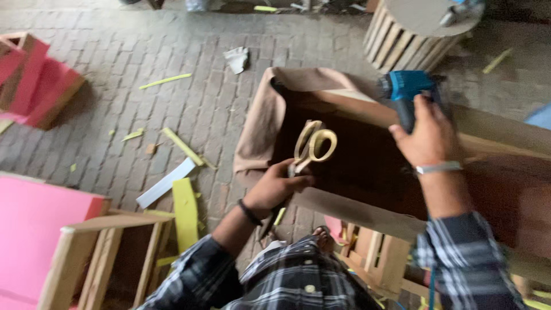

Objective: The person staples brown fabric onto a long wooden furniture frame using a pneumatic nail gun, pressing the fabric taut along the edges. They use scissors to trim excess fabric at the corners and continue folding and stapling the fabric around the frame.

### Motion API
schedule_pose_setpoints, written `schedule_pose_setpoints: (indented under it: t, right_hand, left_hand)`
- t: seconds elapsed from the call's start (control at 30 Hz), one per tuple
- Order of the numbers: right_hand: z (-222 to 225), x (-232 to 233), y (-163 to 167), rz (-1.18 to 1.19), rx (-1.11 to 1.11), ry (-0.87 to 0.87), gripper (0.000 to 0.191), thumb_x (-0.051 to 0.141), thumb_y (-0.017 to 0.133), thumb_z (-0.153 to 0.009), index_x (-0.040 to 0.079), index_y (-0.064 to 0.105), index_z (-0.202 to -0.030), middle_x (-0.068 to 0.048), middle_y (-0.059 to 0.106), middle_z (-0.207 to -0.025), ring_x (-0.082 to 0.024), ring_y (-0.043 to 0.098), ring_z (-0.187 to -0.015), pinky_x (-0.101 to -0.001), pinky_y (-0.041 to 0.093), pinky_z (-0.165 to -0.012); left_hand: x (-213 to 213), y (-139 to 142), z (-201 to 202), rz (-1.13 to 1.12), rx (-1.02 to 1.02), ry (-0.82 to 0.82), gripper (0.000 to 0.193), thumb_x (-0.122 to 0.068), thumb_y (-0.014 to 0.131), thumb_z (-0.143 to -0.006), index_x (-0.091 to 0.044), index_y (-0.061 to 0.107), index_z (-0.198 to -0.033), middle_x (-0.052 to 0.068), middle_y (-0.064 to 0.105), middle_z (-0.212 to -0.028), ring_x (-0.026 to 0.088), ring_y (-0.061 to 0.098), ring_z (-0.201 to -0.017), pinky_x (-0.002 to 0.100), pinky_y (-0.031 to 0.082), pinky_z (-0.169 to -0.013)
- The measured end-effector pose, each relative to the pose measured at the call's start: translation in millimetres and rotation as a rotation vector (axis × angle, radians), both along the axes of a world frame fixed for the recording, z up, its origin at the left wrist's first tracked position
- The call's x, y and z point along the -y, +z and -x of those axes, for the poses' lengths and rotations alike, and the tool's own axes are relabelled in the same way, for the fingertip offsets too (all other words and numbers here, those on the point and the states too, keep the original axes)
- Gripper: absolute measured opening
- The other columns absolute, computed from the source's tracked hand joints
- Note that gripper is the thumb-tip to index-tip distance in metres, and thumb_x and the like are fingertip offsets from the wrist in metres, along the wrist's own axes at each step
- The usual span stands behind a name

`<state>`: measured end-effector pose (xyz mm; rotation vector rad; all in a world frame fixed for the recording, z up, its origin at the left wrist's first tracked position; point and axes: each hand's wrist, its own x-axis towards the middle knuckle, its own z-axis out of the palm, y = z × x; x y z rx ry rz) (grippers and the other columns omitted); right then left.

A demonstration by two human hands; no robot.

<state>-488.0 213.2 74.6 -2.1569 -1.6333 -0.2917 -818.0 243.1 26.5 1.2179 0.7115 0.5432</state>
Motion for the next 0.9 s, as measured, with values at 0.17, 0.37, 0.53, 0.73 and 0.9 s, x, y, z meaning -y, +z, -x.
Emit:
schedule_pose_setpoints:
  t: [0.17,0.37,0.53,0.73,0.9]
  right_hand:
    - [79,33,-15,0.124,-0.752,0.256,0.015,0.013,0.071,-0.094,0.007,0.074,-0.108,-0.009,0.076,-0.099,-0.020,0.073,-0.086,-0.0352,0.060,-0.079]
    - [161,50,-57,0.358,-1.830,0.502,0.026,-0.001,0.065,-0.081,-0.003,0.070,-0.107,-0.011,0.076,-0.105,-0.016,0.074,-0.098,-0.0336,0.058,-0.094]
    - [173,33,-15,-0.353,-1.202,0.373,0.026,-0.005,0.065,-0.100,0.001,0.060,-0.124,-0.009,0.069,-0.113,-0.013,0.067,-0.096,-0.0330,0.058,-0.084]
    - [136,18,53,-0.173,-0.096,0.596,0.022,-0.008,0.058,-0.096,0.001,0.072,-0.111,-0.013,0.070,-0.111,-0.024,0.070,-0.098,-0.0336,0.059,-0.089]
    - [151,13,57,0.192,-0.029,0.760,0.036,-0.004,0.060,-0.075,0.000,0.075,-0.107,-0.015,0.070,-0.108,-0.030,0.069,-0.100,-0.0420,0.058,-0.089]
  left_hand:
    - [-3,7,-4,0.267,0.230,0.052,0.019,-0.006,0.066,-0.087,-0.010,0.063,-0.105,-0.001,0.062,-0.083,0.006,0.052,-0.061,0.022,0.040,-0.048]
    - [-31,28,-2,0.376,0.617,0.024,0.018,-0.002,0.060,-0.082,-0.007,0.058,-0.099,0.006,0.060,-0.079,0.012,0.048,-0.048,0.025,0.040,-0.045]
    - [-58,32,12,0.320,0.387,-0.185,0.018,-0.005,0.062,-0.080,-0.005,0.058,-0.097,0.004,0.059,-0.072,0.009,0.046,-0.045,0.025,0.038,-0.040]
    - [-74,26,24,-0.766,-0.411,-0.481,0.030,-0.026,0.070,-0.082,-0.006,0.071,-0.104,0.014,0.073,-0.082,0.030,0.070,-0.074,0.041,0.055,-0.069]
    - [-96,23,18,-0.983,-0.527,-0.576,0.033,-0.026,0.071,-0.071,-0.010,0.075,-0.099,0.017,0.074,-0.090,0.037,0.071,-0.088,0.046,0.057,-0.079]
